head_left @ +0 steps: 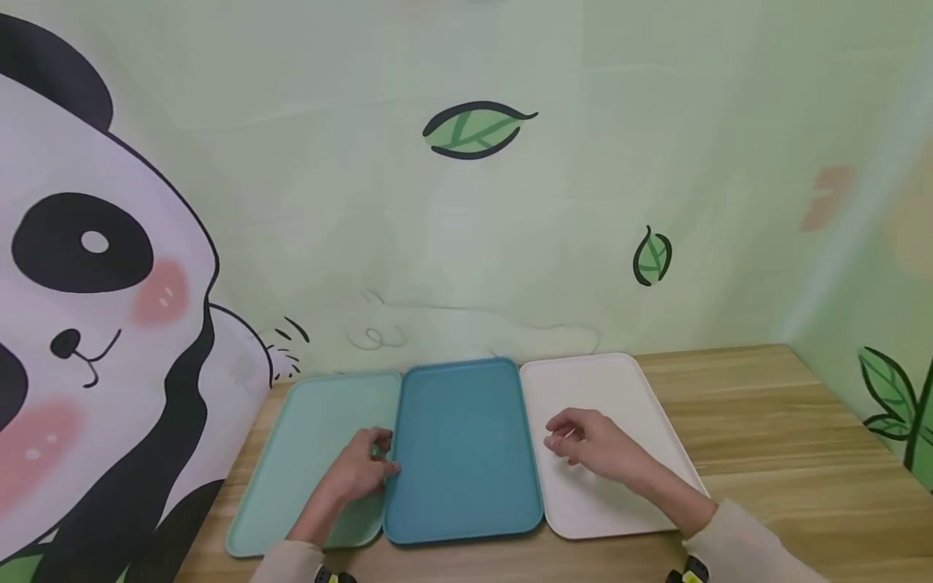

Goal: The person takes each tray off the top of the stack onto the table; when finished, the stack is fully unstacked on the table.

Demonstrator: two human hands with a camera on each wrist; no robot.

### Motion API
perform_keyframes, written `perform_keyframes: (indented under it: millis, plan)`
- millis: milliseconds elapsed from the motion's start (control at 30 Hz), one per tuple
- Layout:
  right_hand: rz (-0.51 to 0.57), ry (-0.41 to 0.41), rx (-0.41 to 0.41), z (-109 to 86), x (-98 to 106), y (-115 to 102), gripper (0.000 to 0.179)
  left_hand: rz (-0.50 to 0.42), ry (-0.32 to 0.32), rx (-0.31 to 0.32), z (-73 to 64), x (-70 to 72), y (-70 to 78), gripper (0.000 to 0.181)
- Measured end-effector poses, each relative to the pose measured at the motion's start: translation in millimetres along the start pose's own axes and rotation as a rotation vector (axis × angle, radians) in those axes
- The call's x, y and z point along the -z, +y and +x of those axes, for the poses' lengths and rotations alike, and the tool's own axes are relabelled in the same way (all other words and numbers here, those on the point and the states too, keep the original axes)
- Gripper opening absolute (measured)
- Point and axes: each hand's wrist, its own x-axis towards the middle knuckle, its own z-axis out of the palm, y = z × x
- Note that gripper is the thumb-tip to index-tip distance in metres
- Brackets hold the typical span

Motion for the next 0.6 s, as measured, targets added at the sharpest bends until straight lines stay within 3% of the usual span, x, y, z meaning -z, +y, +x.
perform_keyframes:
  millis: [367,600]
  plan:
    - [-0.105,0.114,-0.060,30.0,-28.1,-0.4,0.037,-0.028,-0.006,0.023,2.6,-0.2,-0.7,0.058]
    - [-0.179,0.150,-0.049,33.7,-43.9,-0.7,0.037,-0.033,0.009,-0.002,-0.6,-0.9,-2.0,0.057]
